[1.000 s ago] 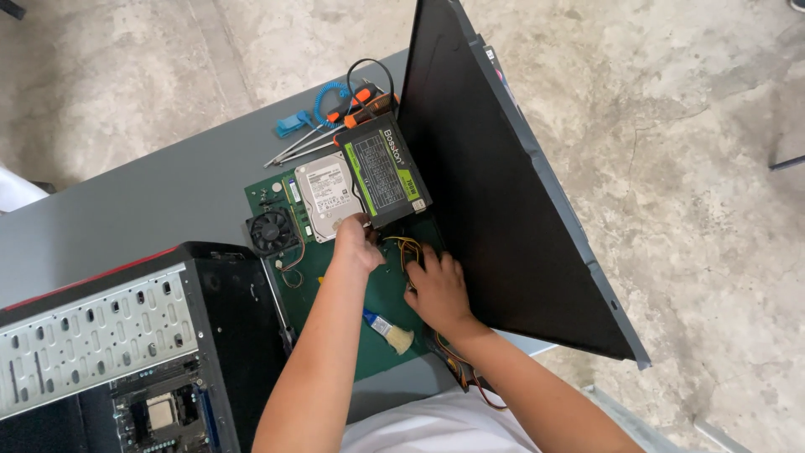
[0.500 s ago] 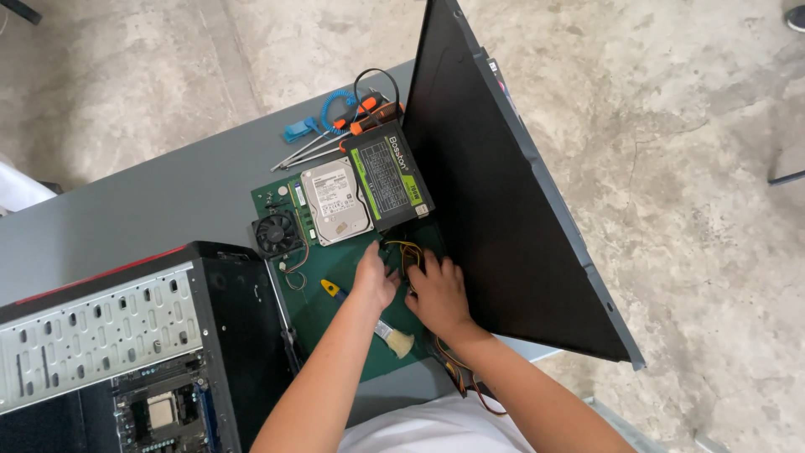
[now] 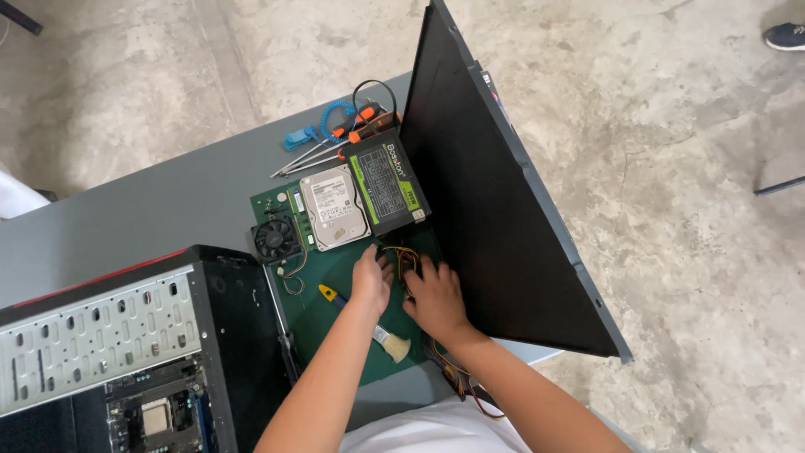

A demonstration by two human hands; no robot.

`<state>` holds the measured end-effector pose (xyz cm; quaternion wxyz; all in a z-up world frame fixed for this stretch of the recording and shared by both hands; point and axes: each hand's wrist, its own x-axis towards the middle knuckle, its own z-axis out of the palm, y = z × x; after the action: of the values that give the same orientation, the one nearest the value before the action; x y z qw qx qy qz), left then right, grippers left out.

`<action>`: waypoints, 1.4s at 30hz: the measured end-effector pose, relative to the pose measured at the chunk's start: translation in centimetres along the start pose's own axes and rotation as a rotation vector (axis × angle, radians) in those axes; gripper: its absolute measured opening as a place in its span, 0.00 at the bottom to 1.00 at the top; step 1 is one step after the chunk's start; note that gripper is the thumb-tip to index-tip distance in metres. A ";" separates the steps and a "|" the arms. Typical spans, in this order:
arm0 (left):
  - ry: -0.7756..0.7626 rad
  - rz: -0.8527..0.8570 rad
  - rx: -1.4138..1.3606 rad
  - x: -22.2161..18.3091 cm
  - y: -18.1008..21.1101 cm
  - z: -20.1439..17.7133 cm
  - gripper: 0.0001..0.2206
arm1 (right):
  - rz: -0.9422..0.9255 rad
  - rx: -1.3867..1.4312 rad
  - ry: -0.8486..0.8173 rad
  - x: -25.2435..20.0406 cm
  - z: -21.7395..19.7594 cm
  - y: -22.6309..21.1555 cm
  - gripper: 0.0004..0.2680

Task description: Removing a motherboard from a computer case by unscrewing the mounting screws and lifting the component out.

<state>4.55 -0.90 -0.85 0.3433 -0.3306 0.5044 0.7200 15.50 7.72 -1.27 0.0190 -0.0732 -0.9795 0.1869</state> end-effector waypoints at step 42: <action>-0.004 0.086 1.486 -14.3 17.7 -46.7 0.47 | 0.305 0.708 -0.201 -3.9 -3.2 -30.4 0.31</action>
<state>3.78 -52.24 7.03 0.4490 0.0101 0.8702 0.2025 15.46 -19.65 12.83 -0.0810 -0.1881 -0.8293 0.5199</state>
